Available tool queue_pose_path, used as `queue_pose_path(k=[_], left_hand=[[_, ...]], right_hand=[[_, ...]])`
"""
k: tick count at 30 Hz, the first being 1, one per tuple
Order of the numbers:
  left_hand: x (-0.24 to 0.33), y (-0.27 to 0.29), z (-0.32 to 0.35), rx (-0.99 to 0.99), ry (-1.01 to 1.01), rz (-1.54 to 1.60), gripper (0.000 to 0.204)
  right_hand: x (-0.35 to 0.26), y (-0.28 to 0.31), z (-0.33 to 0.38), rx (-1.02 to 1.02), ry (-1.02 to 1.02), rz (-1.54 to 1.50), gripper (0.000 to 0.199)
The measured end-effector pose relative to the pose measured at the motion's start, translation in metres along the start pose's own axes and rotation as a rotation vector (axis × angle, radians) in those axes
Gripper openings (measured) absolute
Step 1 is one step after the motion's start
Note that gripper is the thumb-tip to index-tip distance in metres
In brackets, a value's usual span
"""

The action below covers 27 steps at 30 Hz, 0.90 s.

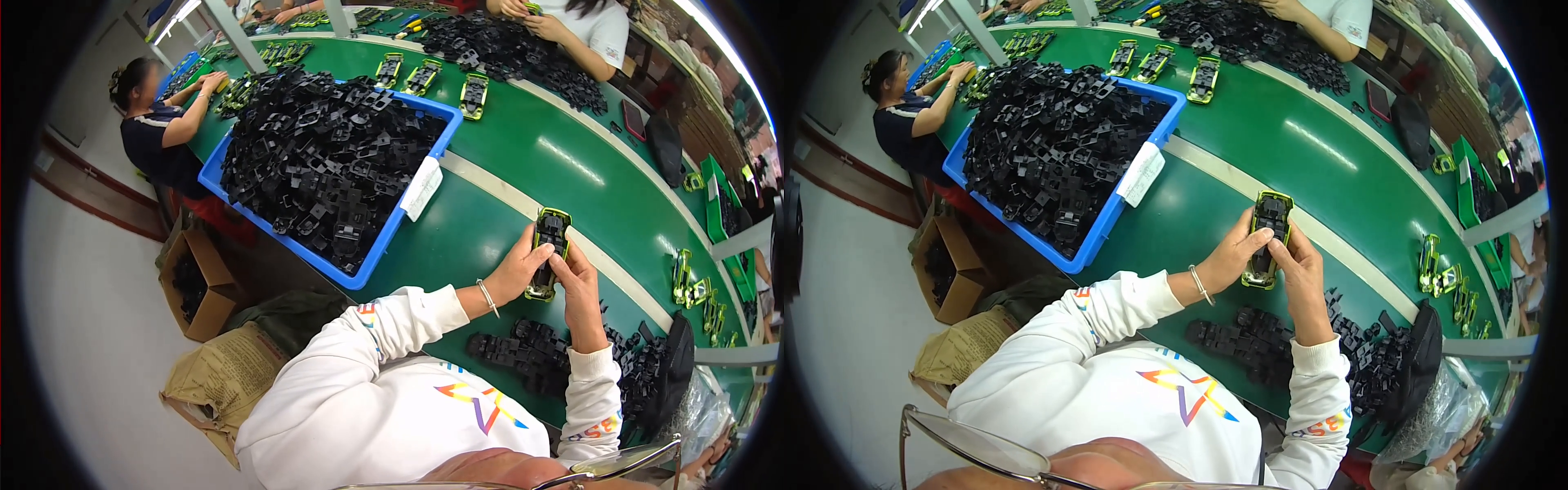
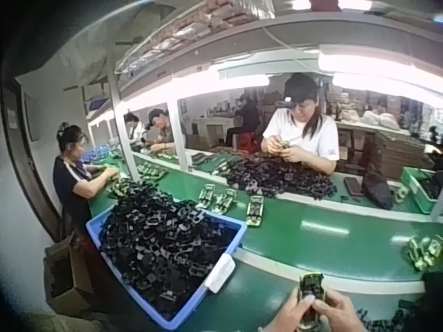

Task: The person assembles toy cars by hand by inserting black chassis components into car bodies and setting them on the assembly table. The person also takes black plastic pieces from a blue bin and attaches smaller components together by hand.

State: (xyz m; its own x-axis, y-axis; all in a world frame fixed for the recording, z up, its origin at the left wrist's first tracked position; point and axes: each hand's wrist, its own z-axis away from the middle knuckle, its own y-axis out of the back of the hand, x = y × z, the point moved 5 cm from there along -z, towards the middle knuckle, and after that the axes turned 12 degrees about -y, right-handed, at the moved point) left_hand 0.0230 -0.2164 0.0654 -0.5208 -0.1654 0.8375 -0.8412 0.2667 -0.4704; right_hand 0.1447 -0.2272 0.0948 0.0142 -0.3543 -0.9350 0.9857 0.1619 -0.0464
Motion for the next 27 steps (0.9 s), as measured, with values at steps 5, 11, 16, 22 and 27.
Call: queue_pose_path(k=[5, 11, 16, 22, 27], left_hand=[[0.006, 0.004, -0.011, -0.043, 0.056, -0.154, 0.039], [0.006, -0.009, -0.016, -0.031, 0.231, 0.05, 0.054], [0.01, -0.02, -0.02, -0.097, 0.15, -0.096, 0.062], [0.003, -0.02, -0.032, -0.107, 0.148, -0.073, 0.054], [-0.011, -0.006, -0.063, -0.076, 0.217, -0.005, 0.04]], right_hand=[[-0.003, 0.006, -0.005, 0.003, 0.049, -0.041, 0.05], [-0.002, 0.012, -0.004, 0.026, 0.093, -0.038, 0.051], [-0.002, 0.019, 0.004, 0.054, 0.13, -0.009, 0.052], [-0.012, 0.034, 0.006, 0.031, 0.094, 0.124, 0.06], [-0.021, 0.067, 0.018, 0.109, 0.049, 0.291, 0.064]])
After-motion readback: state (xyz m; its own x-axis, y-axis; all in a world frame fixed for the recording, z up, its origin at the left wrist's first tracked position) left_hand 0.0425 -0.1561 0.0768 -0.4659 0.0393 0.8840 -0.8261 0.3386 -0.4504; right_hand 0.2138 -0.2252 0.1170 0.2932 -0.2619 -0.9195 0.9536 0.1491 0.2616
